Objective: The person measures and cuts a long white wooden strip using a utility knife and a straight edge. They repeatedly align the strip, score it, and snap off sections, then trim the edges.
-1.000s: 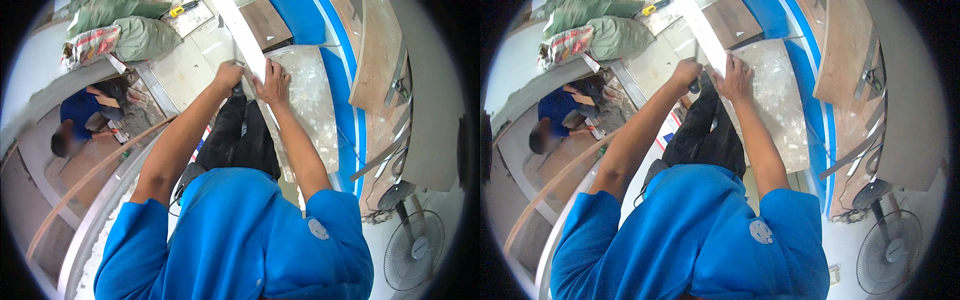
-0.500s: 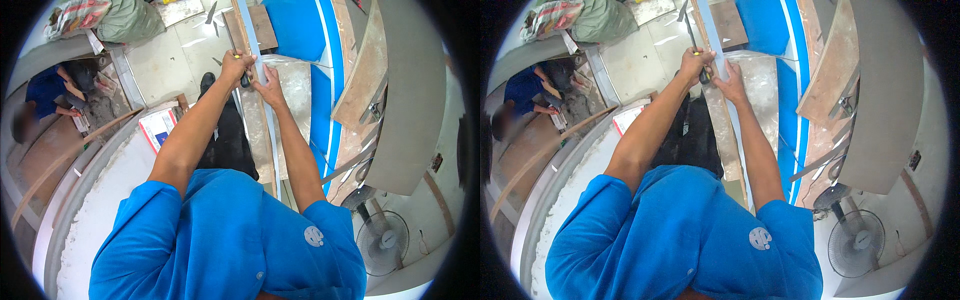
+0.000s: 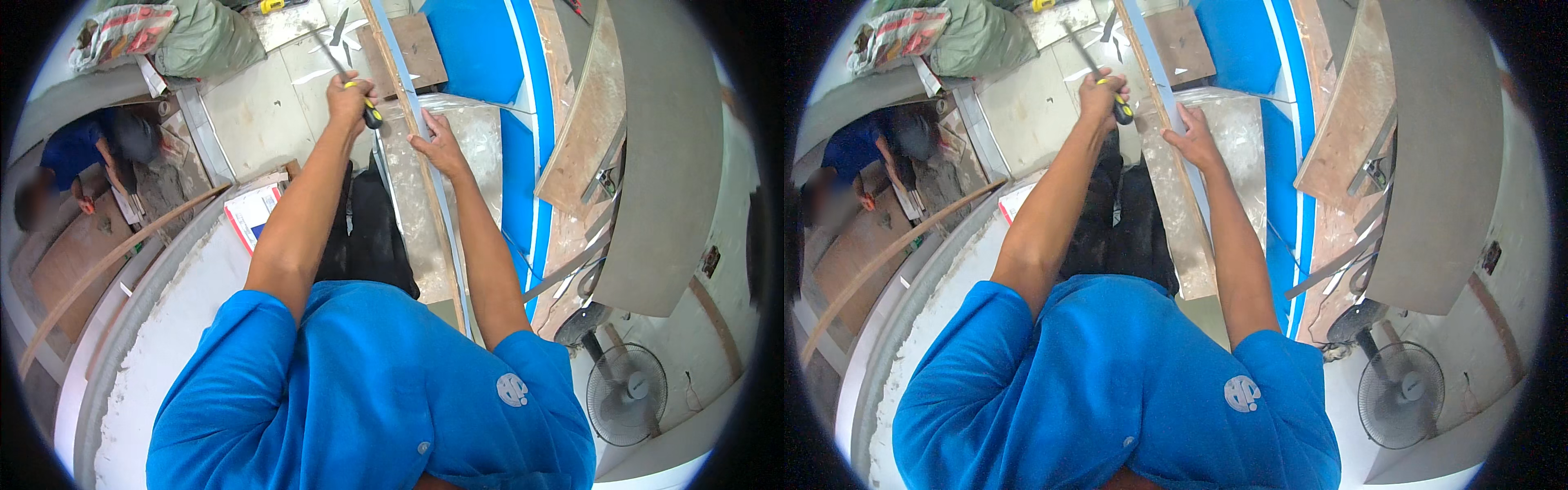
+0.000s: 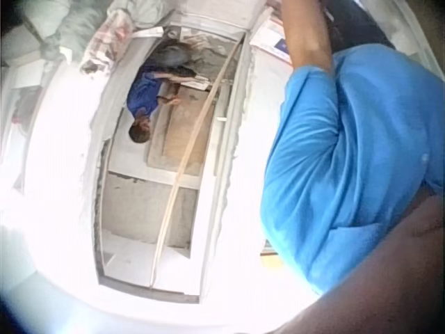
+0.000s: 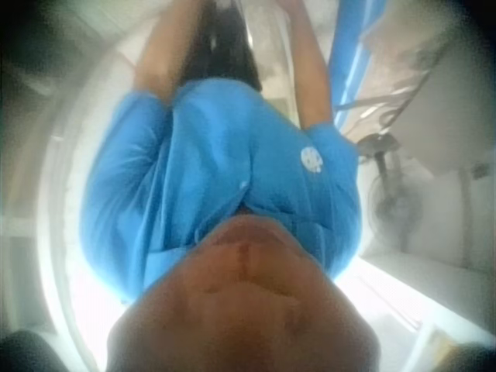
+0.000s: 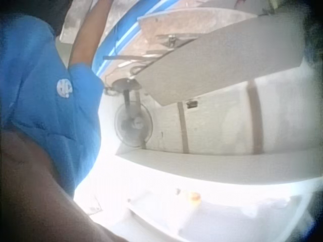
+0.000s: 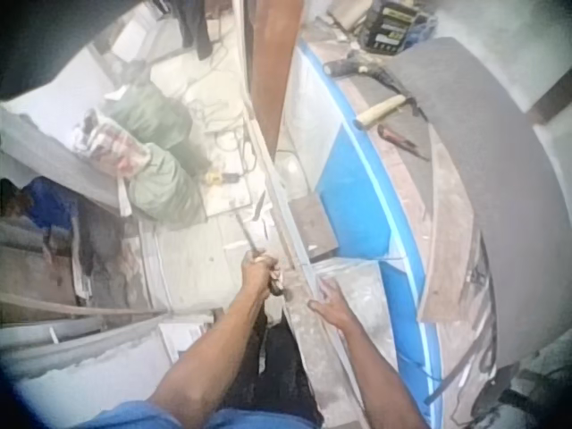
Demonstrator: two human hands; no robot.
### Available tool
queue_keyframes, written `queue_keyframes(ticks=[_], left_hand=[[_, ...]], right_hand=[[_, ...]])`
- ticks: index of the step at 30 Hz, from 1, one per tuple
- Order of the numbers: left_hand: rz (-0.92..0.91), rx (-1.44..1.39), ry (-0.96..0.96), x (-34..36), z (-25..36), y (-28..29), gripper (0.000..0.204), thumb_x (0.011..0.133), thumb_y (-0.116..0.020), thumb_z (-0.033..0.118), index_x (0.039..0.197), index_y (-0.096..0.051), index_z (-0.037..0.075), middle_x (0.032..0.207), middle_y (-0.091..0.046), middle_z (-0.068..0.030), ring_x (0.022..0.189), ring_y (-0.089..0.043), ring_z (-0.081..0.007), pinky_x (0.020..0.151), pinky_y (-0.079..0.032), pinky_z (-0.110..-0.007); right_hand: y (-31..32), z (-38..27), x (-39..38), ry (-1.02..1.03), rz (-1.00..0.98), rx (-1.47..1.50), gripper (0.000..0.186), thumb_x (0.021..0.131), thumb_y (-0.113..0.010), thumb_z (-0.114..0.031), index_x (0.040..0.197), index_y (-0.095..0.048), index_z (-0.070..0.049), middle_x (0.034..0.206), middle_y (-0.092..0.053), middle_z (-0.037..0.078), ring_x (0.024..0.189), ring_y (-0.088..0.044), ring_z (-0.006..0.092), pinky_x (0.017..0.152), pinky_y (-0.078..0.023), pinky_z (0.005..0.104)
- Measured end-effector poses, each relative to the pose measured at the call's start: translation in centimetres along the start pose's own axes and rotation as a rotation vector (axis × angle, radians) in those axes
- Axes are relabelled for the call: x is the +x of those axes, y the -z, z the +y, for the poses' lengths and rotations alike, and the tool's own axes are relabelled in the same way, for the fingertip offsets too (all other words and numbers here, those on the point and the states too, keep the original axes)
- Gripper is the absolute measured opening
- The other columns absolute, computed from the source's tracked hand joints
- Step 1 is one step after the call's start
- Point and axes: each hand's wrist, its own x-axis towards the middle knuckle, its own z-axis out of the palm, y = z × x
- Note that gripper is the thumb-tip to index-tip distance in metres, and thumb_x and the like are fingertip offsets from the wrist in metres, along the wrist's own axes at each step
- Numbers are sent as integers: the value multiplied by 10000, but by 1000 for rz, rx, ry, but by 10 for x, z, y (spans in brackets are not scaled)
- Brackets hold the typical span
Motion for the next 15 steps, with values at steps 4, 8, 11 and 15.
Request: queue_keyframes(ticks=[4, 8, 11, 15], left_hand=[[-32, 248, -28, -9, 23, 15, 253, 921, -616, 72, 1147, -528, -1, 747, -570, -76, 556, -562, -152, 477, -489, -286], [-185, 357, 53, -41, 34, 20, 189, 999, -567, 199, 1037, -550, 15, 740, -546, -52, 533, -539, -132, 432, -477, -302], [-237, 326, 167, -64, 37, 22, 205, 1024, -538, 222, 1009, -540, 18, 750, -542, -53, 531, -535, -132, 436, -487, -304], [-186, 279, 161, -67, 46, 22, 176, 1022, -519, 189, 982, -522, 18, 770, -559, -64, 511, -537, -133, 425, -492, -306]], right_hand=[[2, -5, -2, 35, 7, -134, 857, 799, -819, -255, 1502, -415, 23, 1371, -451, 159, 1275, -486, 271, 1067, -416, 348], [-18, -14, -24, 180, 272, -357, 907, 696, -821, -214, 1495, -417, -71, 1271, -497, 226, 1191, -504, 400, 1015, -433, 474], [-28, -19, -54, 122, 318, -475, 885, 669, -810, -165, 1465, -430, -94, 1227, -500, 212, 1158, -508, 406, 984, -439, 486], [-34, -14, -92, 42, 335, -554, 819, 689, -827, -161, 1412, -451, -74, 1230, -490, 189, 1141, -510, 394, 963, -436, 491]])
